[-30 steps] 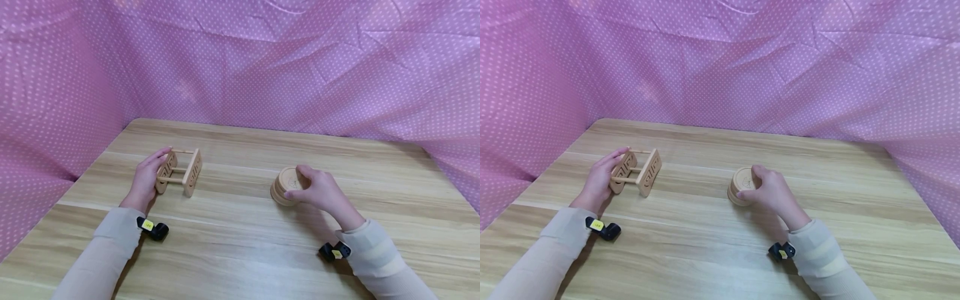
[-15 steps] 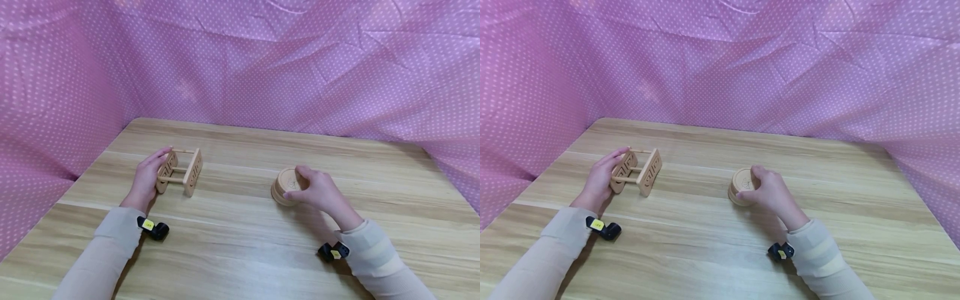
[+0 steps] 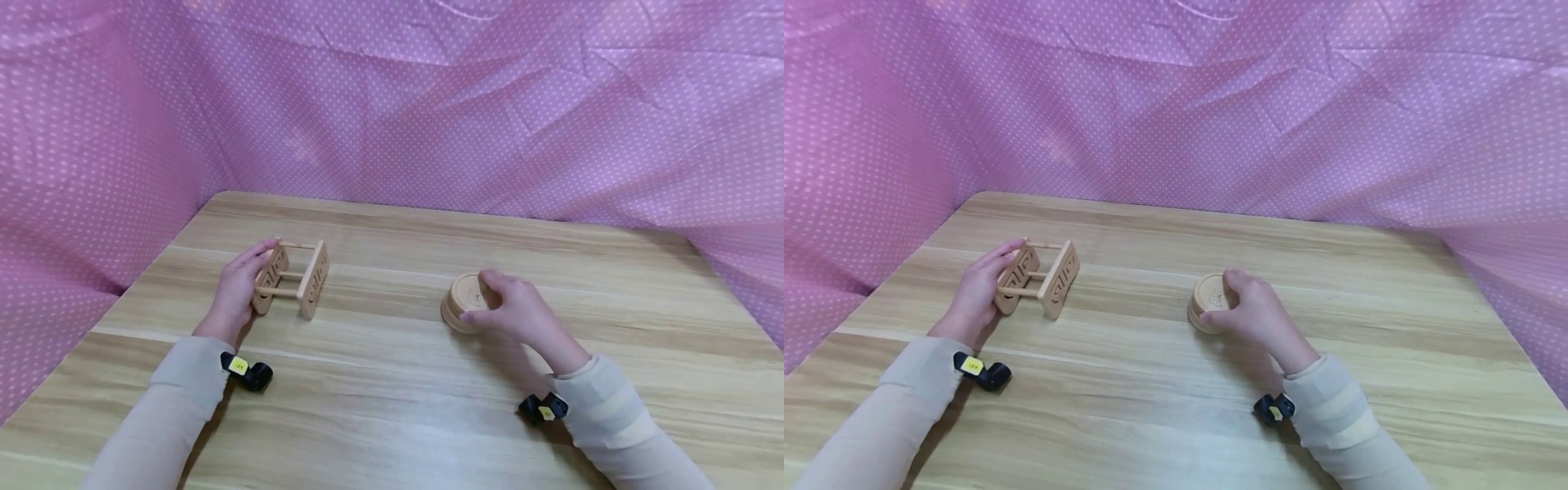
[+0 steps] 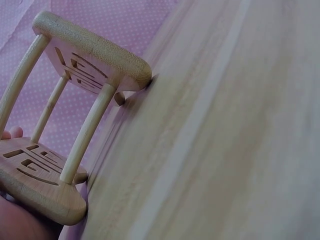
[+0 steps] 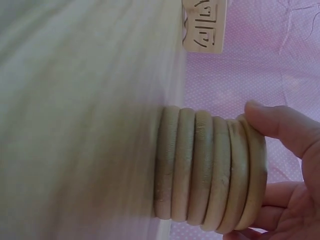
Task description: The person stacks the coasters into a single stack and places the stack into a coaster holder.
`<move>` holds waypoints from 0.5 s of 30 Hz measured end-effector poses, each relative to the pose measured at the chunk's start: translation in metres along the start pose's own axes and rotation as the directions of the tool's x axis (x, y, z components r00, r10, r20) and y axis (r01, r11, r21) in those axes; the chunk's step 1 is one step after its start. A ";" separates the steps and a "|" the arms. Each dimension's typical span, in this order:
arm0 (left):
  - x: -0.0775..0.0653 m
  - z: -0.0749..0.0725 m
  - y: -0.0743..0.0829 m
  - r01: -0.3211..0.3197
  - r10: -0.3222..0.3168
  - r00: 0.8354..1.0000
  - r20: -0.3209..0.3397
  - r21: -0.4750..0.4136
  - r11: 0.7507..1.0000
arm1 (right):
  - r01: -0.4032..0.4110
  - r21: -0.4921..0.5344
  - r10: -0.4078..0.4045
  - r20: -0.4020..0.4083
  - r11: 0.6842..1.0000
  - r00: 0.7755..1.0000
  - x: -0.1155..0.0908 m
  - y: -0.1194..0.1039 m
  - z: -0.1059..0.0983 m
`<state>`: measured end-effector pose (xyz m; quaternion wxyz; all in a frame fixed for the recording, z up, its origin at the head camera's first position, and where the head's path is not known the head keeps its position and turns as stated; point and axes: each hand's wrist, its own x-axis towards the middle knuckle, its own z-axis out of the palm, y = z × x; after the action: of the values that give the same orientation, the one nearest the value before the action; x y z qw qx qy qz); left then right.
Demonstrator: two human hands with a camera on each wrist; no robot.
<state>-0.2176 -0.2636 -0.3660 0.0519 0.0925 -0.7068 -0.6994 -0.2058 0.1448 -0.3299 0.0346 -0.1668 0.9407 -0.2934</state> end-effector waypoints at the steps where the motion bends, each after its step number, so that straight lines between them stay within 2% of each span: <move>1: 0.001 -0.001 0.001 0.004 -0.004 1.000 0.008 0.006 1.000 | -0.005 0.006 0.005 0.000 1.000 1.000 0.000 0.000 0.000; 4: 0.002 -0.002 0.004 0.009 -0.010 1.000 0.024 0.022 1.000 | -0.010 0.005 0.010 0.000 1.000 1.000 0.000 0.001 0.001; 6: 0.002 -0.003 0.005 0.023 -0.023 0.999 0.038 -0.002 1.000 | -0.007 -0.004 0.007 -0.007 1.000 1.000 0.000 0.001 0.001; 9: 0.001 -0.003 0.005 0.057 -0.053 0.997 0.062 -0.066 0.996 | 0.003 -0.010 -0.003 -0.024 1.000 1.000 -0.002 0.003 0.001; 12: -0.001 -0.003 0.004 0.104 -0.090 0.992 0.094 -0.161 0.981 | 0.013 -0.003 -0.013 -0.051 1.000 0.999 -0.005 0.007 -0.001; 15: -0.002 -0.001 0.003 0.113 -0.084 0.988 0.133 -0.234 0.966 | 0.018 0.004 -0.017 -0.083 1.000 0.996 -0.010 0.012 -0.002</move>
<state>-0.2161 -0.2645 -0.3631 -0.0152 0.0778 -0.6131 -0.7860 -0.2002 0.1590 -0.3355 -0.0068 -0.1626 0.9390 -0.3029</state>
